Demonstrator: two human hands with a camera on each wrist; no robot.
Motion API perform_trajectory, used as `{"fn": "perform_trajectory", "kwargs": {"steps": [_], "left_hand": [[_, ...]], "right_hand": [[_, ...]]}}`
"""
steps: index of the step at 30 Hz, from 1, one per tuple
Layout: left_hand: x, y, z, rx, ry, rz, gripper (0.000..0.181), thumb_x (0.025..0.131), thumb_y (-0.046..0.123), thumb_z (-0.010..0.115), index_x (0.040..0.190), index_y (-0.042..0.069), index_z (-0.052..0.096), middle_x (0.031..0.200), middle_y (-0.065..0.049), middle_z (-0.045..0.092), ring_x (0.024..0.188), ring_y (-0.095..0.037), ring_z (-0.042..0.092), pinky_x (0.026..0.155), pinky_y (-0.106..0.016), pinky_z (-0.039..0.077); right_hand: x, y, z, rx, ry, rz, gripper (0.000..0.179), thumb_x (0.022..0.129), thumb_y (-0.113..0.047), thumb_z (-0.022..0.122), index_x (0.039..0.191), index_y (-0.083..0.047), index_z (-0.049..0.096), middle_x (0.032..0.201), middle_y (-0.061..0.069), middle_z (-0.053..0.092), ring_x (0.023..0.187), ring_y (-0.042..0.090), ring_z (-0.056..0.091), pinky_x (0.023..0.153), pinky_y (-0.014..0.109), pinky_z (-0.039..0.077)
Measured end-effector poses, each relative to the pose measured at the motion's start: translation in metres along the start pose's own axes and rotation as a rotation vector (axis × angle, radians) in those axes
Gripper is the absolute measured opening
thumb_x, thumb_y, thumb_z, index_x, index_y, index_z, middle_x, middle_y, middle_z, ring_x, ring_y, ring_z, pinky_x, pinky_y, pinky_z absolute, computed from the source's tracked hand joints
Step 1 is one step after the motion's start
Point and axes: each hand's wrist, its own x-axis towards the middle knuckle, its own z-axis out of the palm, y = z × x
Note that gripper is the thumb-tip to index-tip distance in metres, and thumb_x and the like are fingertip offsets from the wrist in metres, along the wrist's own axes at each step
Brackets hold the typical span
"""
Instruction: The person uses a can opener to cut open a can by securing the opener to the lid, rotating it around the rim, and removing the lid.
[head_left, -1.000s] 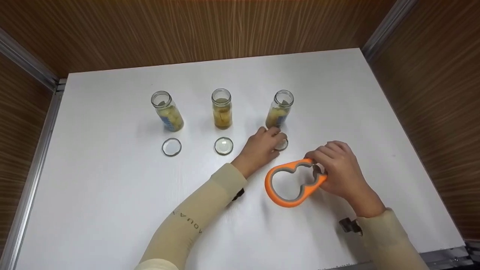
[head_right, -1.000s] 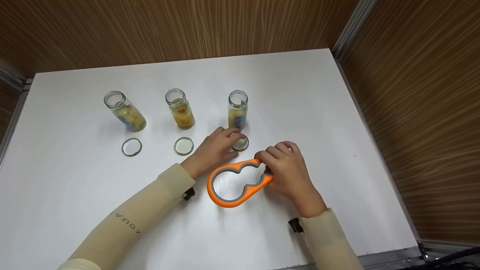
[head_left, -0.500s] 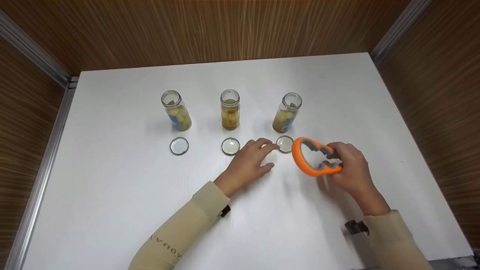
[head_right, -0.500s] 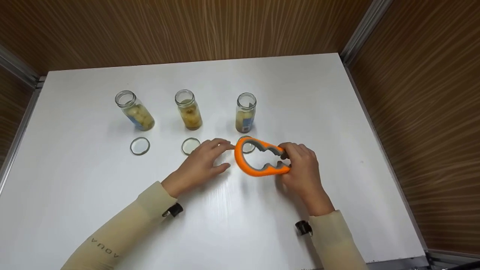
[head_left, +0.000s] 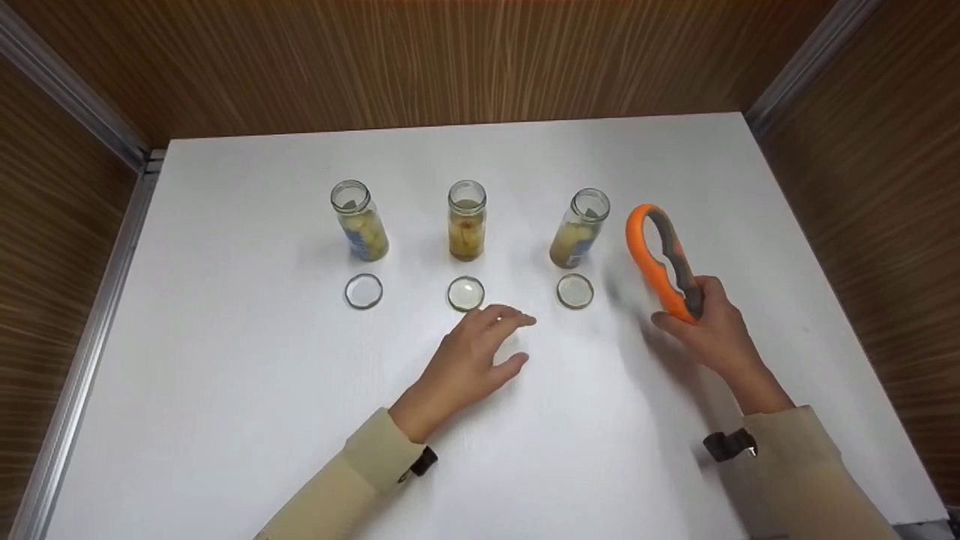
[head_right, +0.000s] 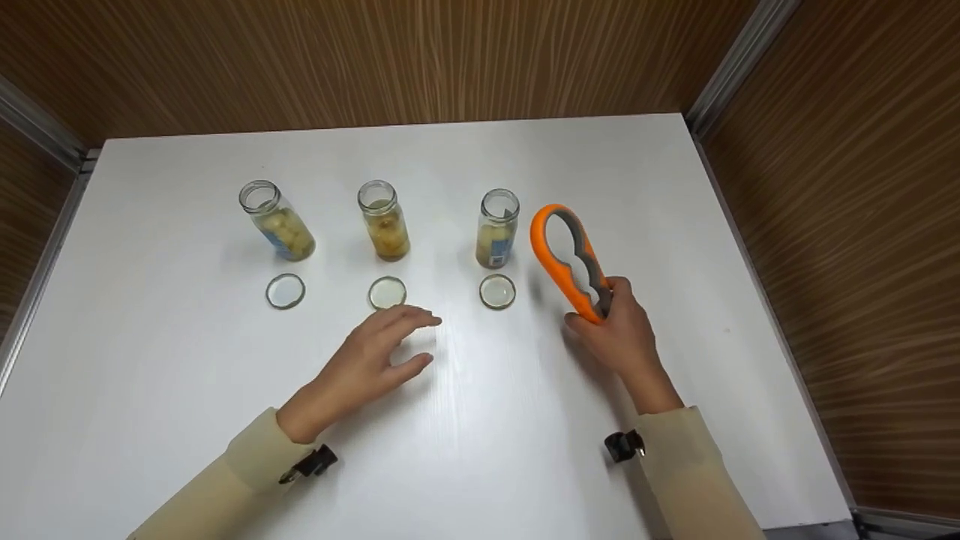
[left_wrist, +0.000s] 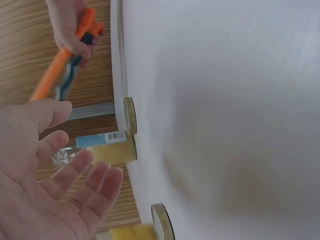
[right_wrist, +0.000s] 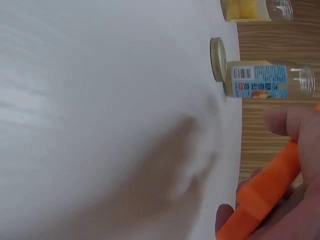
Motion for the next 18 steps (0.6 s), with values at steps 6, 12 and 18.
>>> {"fn": "perform_trajectory", "kwargs": {"steps": [6, 12, 18], "left_hand": [[-0.017, -0.002, -0.005, 0.006, 0.035, -0.002, 0.04, 0.091, 0.023, 0.073, 0.129, 0.023, 0.063, 0.127, 0.006, 0.06, 0.111, -0.017, 0.058, 0.094, -0.034, 0.05], [-0.025, -0.005, -0.008, -0.009, 0.042, -0.015, 0.04, 0.09, 0.023, 0.073, 0.129, 0.023, 0.063, 0.126, 0.006, 0.06, 0.11, -0.016, 0.058, 0.094, -0.034, 0.05], [-0.026, -0.002, -0.009, -0.008, 0.046, -0.026, 0.04, 0.09, 0.024, 0.074, 0.129, 0.024, 0.063, 0.126, 0.007, 0.06, 0.111, -0.015, 0.057, 0.095, -0.033, 0.05]], "right_hand": [[0.019, 0.009, -0.01, -0.043, -0.077, 0.106, 0.087, 0.087, -0.055, 0.069, 0.146, -0.004, 0.031, 0.124, 0.02, 0.055, 0.098, 0.033, 0.058, 0.069, 0.032, 0.049], [0.04, 0.012, -0.009, -0.068, -0.05, 0.122, 0.094, 0.082, -0.061, 0.071, 0.146, -0.001, 0.034, 0.129, 0.021, 0.054, 0.108, 0.037, 0.054, 0.082, 0.046, 0.051], [0.058, 0.014, -0.005, -0.123, 0.009, 0.109, 0.103, 0.079, -0.066, 0.071, 0.144, 0.006, 0.038, 0.132, 0.025, 0.054, 0.117, 0.041, 0.052, 0.099, 0.06, 0.043]]}}
